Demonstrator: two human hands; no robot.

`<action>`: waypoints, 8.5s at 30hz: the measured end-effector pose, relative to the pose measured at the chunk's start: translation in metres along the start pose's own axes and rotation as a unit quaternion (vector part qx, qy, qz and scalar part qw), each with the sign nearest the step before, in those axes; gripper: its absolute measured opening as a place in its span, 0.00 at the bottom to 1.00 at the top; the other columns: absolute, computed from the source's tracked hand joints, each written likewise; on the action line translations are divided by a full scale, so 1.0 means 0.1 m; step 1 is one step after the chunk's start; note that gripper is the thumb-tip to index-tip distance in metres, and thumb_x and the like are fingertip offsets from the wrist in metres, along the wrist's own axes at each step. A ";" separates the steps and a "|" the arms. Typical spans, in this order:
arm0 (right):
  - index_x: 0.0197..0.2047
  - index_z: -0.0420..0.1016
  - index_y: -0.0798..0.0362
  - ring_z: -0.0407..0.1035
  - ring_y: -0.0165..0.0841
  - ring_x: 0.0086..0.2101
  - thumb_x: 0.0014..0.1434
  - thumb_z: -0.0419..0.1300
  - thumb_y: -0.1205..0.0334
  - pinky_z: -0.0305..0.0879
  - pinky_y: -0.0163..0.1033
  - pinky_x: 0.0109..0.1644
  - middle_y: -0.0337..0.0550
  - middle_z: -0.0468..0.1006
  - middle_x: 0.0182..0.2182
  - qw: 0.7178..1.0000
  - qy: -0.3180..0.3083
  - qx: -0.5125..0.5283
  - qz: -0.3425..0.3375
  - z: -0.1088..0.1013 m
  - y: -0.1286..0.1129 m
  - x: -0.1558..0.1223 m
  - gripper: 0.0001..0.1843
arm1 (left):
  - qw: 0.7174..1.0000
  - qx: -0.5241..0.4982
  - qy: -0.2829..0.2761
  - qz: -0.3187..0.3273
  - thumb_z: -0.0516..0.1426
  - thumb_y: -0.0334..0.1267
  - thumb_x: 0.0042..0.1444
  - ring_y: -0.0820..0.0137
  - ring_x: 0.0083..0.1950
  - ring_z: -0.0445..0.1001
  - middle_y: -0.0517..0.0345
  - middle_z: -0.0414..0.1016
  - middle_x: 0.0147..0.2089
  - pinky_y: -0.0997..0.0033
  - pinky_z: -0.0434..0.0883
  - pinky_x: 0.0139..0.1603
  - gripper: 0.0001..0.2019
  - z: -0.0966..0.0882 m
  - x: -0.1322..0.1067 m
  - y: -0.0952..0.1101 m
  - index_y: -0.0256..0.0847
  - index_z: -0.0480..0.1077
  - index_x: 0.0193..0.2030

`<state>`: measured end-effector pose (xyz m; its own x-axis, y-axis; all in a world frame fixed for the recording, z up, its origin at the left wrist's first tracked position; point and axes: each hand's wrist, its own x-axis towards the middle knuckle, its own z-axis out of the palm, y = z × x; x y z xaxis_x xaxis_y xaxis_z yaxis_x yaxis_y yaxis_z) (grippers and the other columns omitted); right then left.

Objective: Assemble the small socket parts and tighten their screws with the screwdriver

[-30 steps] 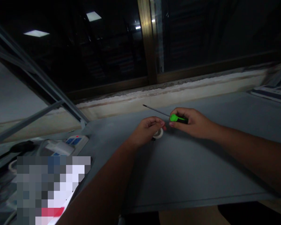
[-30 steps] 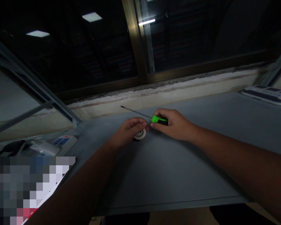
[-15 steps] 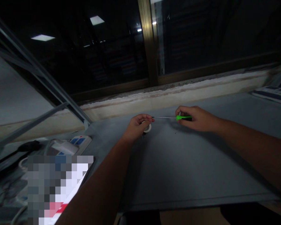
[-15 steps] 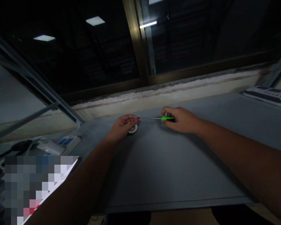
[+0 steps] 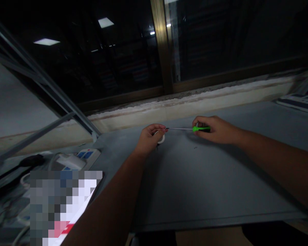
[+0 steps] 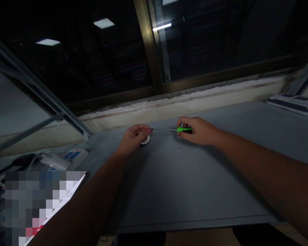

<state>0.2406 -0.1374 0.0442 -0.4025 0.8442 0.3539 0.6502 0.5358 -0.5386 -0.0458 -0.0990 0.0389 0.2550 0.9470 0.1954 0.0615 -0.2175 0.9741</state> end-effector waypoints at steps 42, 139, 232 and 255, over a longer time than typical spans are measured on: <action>0.46 0.72 0.49 0.69 0.32 0.31 0.59 0.62 0.58 0.62 0.38 0.35 0.39 0.77 0.34 1.000 -0.017 0.014 -0.018 0.00 0.03 -0.01 0.11 | 0.988 0.134 -0.001 0.081 0.65 0.30 0.43 0.74 0.37 0.70 0.60 0.70 0.42 0.73 0.66 0.39 0.28 -0.14 0.02 -0.01 0.41 0.65 0.53; 0.46 0.78 0.52 0.72 0.33 0.32 0.67 0.56 0.48 0.65 0.38 0.37 0.44 0.81 0.37 0.993 -0.019 0.101 0.064 0.13 -0.06 0.04 0.18 | 0.990 0.097 -0.098 0.001 0.71 0.38 0.44 0.74 0.32 0.74 0.51 0.80 0.43 0.71 0.73 0.35 0.21 -0.06 -0.02 -0.11 0.36 0.76 0.45; 0.39 0.68 0.52 0.65 0.28 0.23 0.68 0.55 0.44 0.58 0.33 0.24 0.41 0.75 0.28 0.943 0.008 0.249 0.223 0.14 0.09 0.20 0.18 | 0.986 0.150 -0.034 -0.063 0.73 0.46 0.39 0.71 0.31 0.75 0.56 0.80 0.38 0.74 0.71 0.30 0.23 -0.09 0.10 -0.01 0.42 0.75 0.41; 0.40 0.69 0.51 0.62 0.22 0.21 0.54 0.71 0.53 0.56 0.28 0.20 0.33 0.71 0.28 0.922 0.035 0.340 0.183 0.20 0.00 0.06 0.18 | 0.994 0.100 -0.046 0.005 0.70 0.41 0.44 0.74 0.31 0.73 0.55 0.79 0.39 0.74 0.68 0.32 0.17 -0.03 0.04 -0.09 0.39 0.73 0.39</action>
<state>0.2252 -0.1322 0.0307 -0.1784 0.9799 0.0897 0.1702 0.1205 -0.9780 -0.0484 -0.0927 0.0317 0.3440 0.9206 0.1848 0.2471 -0.2787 0.9281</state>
